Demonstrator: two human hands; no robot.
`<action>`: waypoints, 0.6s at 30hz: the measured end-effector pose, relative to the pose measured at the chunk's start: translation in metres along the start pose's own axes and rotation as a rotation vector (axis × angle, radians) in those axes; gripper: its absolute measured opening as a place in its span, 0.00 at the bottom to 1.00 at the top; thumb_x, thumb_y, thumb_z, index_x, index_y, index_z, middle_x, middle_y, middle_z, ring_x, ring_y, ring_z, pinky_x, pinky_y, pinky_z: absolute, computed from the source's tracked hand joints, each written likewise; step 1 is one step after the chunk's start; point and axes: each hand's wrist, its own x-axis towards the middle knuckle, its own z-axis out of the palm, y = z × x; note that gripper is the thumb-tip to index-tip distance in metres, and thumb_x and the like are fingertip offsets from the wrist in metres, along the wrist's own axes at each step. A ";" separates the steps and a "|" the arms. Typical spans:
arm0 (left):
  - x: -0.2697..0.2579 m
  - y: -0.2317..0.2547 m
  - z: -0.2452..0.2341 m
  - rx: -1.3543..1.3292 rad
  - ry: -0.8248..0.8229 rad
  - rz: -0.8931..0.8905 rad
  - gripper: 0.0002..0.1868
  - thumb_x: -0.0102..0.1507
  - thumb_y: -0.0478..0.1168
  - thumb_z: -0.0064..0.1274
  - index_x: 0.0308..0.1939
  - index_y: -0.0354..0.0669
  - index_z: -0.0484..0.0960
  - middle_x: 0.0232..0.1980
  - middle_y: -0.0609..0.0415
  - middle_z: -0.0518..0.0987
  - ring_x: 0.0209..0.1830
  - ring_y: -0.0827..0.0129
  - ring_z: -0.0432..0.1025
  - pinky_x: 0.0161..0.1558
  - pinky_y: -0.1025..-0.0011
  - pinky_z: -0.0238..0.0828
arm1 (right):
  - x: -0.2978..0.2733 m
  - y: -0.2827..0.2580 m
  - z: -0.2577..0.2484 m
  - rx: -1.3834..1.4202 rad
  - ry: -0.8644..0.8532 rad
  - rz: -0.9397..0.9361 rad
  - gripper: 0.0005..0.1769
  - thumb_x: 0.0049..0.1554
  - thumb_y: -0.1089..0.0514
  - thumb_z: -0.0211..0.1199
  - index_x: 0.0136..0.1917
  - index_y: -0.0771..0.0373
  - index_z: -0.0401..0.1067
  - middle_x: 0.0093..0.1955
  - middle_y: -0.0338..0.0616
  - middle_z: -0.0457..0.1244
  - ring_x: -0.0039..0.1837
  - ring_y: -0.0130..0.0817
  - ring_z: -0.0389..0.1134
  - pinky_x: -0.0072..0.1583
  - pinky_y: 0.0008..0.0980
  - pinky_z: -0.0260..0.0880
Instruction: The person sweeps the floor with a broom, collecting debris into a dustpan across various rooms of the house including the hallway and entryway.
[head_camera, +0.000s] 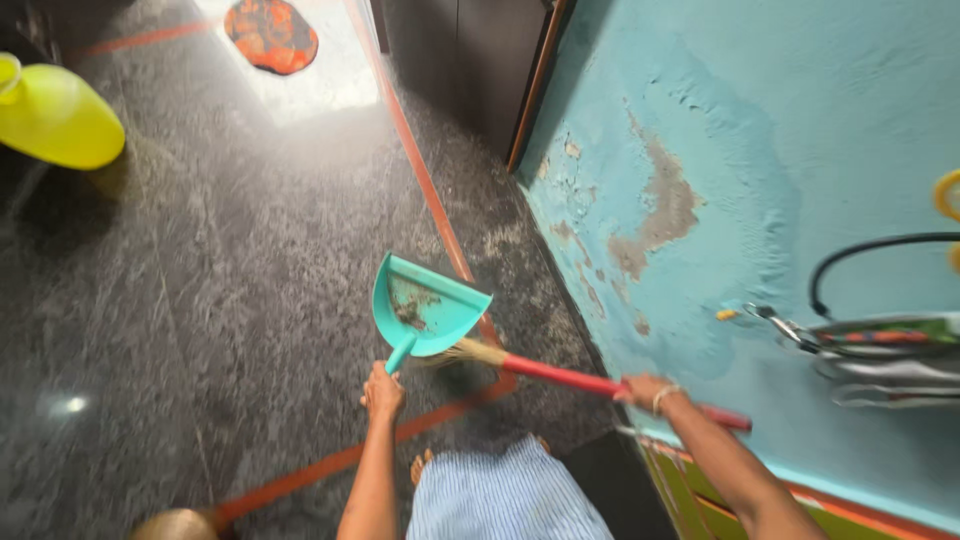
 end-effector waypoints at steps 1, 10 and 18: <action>-0.013 0.001 -0.009 0.002 0.009 -0.003 0.18 0.67 0.45 0.52 0.60 0.51 0.71 0.58 0.47 0.79 0.60 0.46 0.72 0.56 0.39 0.62 | -0.011 0.006 -0.014 -0.092 -0.006 0.035 0.30 0.59 0.29 0.57 0.65 0.48 0.69 0.61 0.48 0.69 0.65 0.50 0.69 0.65 0.49 0.69; -0.059 -0.005 -0.044 -0.030 0.032 -0.019 0.16 0.67 0.45 0.52 0.57 0.49 0.73 0.58 0.47 0.79 0.60 0.45 0.72 0.55 0.40 0.63 | -0.017 -0.046 -0.040 -0.177 0.373 0.238 0.21 0.65 0.44 0.55 0.64 0.59 0.68 0.57 0.56 0.71 0.60 0.53 0.74 0.61 0.51 0.75; -0.051 0.007 -0.050 0.010 0.003 0.003 0.18 0.66 0.44 0.53 0.59 0.48 0.73 0.58 0.47 0.79 0.60 0.46 0.71 0.57 0.40 0.61 | -0.063 -0.001 -0.060 -0.293 0.041 0.139 0.24 0.62 0.38 0.57 0.66 0.49 0.65 0.60 0.50 0.69 0.64 0.50 0.70 0.63 0.51 0.70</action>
